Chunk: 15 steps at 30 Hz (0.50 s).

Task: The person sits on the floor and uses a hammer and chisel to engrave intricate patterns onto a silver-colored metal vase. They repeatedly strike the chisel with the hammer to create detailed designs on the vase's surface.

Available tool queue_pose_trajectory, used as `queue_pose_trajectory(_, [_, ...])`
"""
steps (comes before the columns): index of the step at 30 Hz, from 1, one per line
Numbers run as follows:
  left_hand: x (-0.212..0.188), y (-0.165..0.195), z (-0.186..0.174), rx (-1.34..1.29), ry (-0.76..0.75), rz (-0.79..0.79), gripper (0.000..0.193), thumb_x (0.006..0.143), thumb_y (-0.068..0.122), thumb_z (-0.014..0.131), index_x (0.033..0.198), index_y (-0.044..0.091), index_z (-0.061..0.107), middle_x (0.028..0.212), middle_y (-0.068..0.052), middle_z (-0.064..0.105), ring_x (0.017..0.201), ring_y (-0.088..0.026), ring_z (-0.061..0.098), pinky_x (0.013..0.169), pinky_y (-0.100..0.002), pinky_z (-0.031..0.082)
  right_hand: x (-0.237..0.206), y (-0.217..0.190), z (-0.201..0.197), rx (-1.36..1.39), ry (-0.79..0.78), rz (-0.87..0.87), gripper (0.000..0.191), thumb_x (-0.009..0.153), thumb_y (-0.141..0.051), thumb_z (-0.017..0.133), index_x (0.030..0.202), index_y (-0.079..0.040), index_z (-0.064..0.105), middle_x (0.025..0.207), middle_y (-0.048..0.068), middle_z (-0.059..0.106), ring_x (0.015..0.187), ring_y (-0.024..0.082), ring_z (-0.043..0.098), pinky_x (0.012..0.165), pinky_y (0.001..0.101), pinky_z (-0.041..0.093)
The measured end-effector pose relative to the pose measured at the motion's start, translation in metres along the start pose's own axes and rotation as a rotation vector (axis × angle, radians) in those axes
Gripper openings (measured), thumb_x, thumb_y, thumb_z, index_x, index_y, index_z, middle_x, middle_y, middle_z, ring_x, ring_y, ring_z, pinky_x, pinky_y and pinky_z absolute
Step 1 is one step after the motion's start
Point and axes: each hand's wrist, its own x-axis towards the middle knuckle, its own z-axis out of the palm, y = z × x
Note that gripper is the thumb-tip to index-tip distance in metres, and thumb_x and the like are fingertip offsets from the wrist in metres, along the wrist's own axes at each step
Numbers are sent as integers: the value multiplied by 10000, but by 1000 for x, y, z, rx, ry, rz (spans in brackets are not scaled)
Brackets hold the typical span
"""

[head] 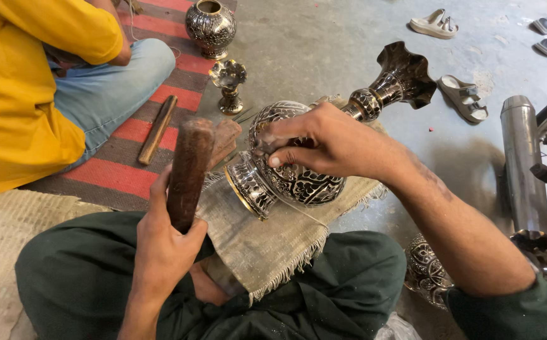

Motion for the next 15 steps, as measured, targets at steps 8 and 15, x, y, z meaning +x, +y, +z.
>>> queue_pose_trajectory(8, [2, 10, -2, -62, 102, 258, 817, 779, -12, 700, 1517, 131, 381, 1296, -222, 650, 1184, -389, 679, 968, -432, 551, 0, 0, 2, 35, 98, -162, 322, 950, -240, 725, 1212, -54, 711, 979, 105, 795, 706, 162, 771, 593, 313, 595])
queue_pose_trajectory(15, [6, 17, -5, 237, 86, 354, 856, 754, -17, 733, 1523, 161, 403, 1357, -154, 638, 1235, -386, 616, 1040, -483, 475, 3, 0, 1, 35, 38, -53, 347, 918, -265, 728, 1216, -88, 719, 948, 99, 804, 671, 176, 776, 572, 330, 590])
